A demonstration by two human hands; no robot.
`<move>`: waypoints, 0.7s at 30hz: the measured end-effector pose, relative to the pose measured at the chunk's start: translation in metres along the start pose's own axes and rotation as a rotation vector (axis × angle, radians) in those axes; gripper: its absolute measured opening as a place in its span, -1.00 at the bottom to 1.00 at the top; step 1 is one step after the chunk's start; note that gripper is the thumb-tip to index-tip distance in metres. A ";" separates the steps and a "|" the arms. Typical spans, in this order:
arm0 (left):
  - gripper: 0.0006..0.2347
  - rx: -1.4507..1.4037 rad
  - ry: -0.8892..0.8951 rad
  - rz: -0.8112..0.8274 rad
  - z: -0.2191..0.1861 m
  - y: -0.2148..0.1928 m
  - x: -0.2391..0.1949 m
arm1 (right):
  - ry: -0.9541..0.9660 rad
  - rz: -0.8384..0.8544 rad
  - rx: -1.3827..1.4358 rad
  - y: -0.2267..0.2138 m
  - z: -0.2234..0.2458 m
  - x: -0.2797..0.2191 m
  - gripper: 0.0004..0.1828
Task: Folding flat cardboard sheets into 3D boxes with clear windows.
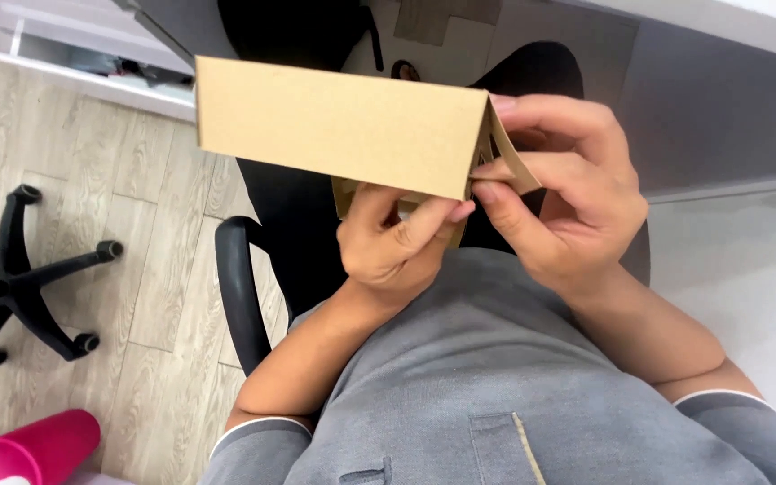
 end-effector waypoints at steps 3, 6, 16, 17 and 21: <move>-0.91 0.008 -0.006 0.100 -0.006 0.004 0.005 | 0.057 -0.069 0.019 -0.004 -0.001 -0.009 -0.94; -0.86 -0.052 0.083 0.065 -0.005 0.008 0.010 | 0.063 -0.149 0.003 -0.004 -0.007 -0.014 -0.88; -0.88 -0.021 0.062 0.000 -0.005 0.003 -0.003 | -0.079 -0.015 -0.054 -0.002 -0.007 -0.009 -0.95; -0.89 -0.010 0.056 -0.006 -0.004 0.003 -0.003 | -0.065 -0.006 -0.019 -0.002 -0.008 -0.009 -0.95; -0.90 0.017 0.023 0.014 -0.004 0.006 -0.001 | 0.045 -0.002 0.063 -0.003 -0.008 -0.008 -0.96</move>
Point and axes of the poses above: each hand's wrist, its own x-axis towards the middle knuckle, its own y-axis out of the palm, z = x × y, the point moved 4 cm from there along x, towards the middle knuckle, and after that the axes turned 11 degrees about z, right-handed, at the moved point
